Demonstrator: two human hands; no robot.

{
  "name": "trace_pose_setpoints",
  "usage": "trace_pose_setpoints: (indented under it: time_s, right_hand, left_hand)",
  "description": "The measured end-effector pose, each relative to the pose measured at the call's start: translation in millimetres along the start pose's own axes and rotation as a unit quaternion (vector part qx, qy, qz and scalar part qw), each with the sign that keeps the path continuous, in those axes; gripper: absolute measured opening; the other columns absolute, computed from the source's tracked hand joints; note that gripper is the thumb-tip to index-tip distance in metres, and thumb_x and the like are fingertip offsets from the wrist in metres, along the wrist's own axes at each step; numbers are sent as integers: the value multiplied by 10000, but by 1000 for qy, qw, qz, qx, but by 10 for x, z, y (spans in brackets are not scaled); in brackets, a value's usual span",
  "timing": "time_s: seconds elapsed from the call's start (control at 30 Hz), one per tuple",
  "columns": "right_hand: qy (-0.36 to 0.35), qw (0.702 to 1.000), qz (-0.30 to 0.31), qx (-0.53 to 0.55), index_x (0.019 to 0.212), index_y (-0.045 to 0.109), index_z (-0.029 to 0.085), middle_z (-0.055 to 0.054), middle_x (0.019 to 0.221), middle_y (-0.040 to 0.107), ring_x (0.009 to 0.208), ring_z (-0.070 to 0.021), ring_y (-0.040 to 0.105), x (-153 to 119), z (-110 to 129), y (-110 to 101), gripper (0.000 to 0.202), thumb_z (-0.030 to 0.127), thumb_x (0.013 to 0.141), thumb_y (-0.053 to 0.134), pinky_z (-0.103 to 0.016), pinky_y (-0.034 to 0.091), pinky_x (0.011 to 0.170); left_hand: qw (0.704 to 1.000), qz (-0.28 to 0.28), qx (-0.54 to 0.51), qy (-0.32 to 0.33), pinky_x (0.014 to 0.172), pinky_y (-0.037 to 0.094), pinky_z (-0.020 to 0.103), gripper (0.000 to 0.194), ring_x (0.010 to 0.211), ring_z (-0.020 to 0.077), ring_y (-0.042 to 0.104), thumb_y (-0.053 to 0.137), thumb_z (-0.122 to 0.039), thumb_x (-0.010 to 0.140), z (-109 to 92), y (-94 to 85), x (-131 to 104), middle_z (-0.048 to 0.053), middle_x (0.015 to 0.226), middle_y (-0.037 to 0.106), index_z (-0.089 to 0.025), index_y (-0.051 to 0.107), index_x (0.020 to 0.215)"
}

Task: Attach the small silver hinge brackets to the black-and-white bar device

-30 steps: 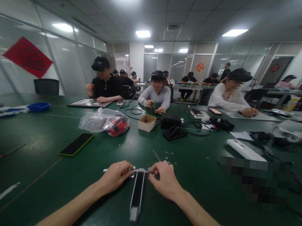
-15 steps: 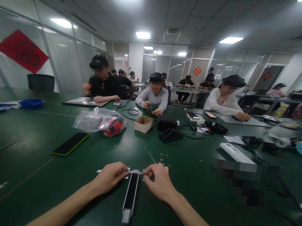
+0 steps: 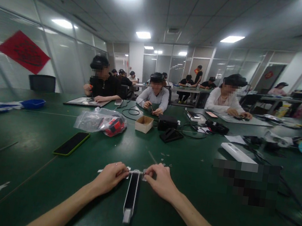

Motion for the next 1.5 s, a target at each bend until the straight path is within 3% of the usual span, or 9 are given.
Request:
trace_pose_setpoints:
  time_s: [0.43,1.0,1.33,1.5]
  right_hand:
    - [12,999,26,32,890,648,232,-23,882,618,886,-212,531,54,-93,74,208,401,813,553,-356,386,765]
    - [-12,1000,-8,-3,877,651,224,-25,871,639,844,-202,542,21,90,3,164,350,812,571,-381,358,806]
    - [-47,999,-12,-8,908,647,240,-21,906,632,848,-193,532,24,61,38,167,359,833,557,-377,380,791]
    - [-112,991,-25,-75,927,642,238,-37,953,636,909,-200,532,29,144,-97,193,379,850,536,-369,387,799]
  left_hand:
    - [1000,7,-3,10,611,357,226,175,683,137,519,465,-237,900,-28,-10,-17,3,751,573,-174,597,804]
    - [1000,-1,3,16,608,364,218,140,683,132,531,496,-221,893,-44,-11,-18,-1,743,579,-172,608,824]
    - [1000,-1,2,20,635,387,221,144,720,141,555,483,-221,898,-80,-24,-33,12,793,613,-180,621,895]
    - [1000,-4,3,8,657,400,237,166,742,151,562,475,-238,886,-70,-51,-34,23,822,621,-184,625,933]
Point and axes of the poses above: each hand's wrist, its own x-axis towards the middle knuckle, its own y-axis out of the palm, z = x × y, the point moved 10 cm from there along x, towards the middle knuckle
